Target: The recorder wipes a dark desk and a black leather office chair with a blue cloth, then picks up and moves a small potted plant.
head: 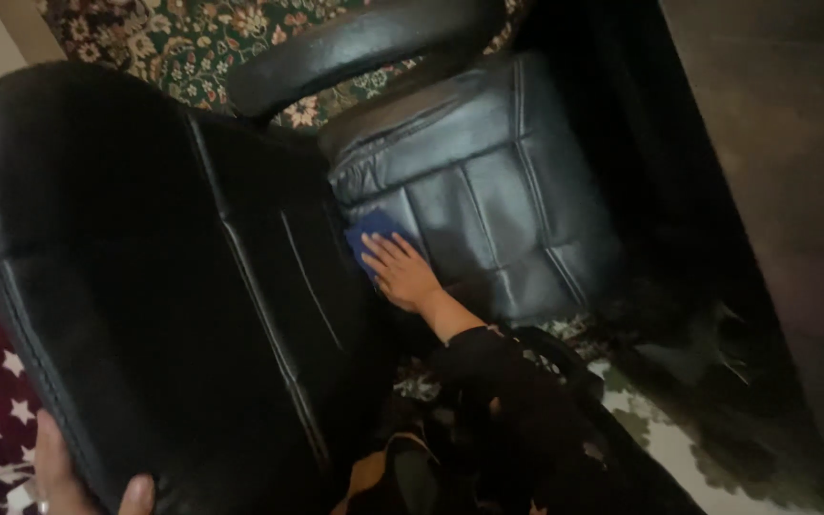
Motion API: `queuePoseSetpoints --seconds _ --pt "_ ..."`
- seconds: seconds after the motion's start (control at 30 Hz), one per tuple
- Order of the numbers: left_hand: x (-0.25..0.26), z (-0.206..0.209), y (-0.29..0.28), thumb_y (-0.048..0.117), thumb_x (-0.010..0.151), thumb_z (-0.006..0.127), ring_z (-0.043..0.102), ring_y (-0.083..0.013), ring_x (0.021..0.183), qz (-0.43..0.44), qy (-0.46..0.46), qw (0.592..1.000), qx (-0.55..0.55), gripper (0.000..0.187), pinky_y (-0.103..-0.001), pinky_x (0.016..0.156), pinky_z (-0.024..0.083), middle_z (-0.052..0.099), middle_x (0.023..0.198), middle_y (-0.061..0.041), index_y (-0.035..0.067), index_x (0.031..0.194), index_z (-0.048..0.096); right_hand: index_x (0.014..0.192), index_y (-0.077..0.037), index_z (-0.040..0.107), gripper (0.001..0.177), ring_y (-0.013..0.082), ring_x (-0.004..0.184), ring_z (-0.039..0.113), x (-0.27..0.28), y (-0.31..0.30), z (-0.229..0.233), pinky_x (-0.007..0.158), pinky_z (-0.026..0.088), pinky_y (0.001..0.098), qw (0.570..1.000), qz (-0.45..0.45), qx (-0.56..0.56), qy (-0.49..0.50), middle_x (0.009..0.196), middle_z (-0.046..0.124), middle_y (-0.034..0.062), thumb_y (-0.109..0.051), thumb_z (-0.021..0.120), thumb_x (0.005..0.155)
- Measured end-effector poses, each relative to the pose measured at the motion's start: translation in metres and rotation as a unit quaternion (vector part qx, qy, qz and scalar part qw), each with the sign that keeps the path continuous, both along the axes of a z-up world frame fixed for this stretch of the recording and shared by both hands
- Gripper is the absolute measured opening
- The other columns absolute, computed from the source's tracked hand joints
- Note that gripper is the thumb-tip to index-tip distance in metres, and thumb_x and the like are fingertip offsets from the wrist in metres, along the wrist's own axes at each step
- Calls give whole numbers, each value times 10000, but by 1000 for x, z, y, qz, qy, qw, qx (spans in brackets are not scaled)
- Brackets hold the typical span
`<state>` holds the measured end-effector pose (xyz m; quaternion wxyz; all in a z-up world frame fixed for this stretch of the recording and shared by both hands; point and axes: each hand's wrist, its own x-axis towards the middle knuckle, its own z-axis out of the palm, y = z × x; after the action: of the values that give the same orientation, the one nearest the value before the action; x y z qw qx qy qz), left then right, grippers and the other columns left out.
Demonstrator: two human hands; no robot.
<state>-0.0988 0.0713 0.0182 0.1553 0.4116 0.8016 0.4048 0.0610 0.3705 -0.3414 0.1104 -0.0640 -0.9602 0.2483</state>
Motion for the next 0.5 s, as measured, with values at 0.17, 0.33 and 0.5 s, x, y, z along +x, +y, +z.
queuePoseSetpoints --seconds 0.17,0.33,0.5 --pt "8 6 -10 97 846 501 201 -453 1570 7 101 993 -54 869 -619 1306 170 163 1688 -274 -1 1629 138 1350 -51 546 399 328 1442 444 81 -26 12 1237 262 521 995 86 -23 51 1581 442 144 -165 530 969" --pt "0 -7 -23 134 800 552 242 -509 1527 -1 134 989 -55 924 -604 1278 186 182 1654 -359 -80 1602 146 1052 -96 699 338 353 1071 582 54 -15 25 983 408 506 994 21 -101 -29 1253 659 108 -212 634 741" --pt "6 -7 -26 132 788 542 217 -507 1538 45 75 993 -74 926 -649 1251 207 146 1666 -330 -33 1605 137 1498 -41 460 693 289 1449 406 -61 42 50 1195 291 427 999 -47 5 -10 1557 470 122 -107 585 819"
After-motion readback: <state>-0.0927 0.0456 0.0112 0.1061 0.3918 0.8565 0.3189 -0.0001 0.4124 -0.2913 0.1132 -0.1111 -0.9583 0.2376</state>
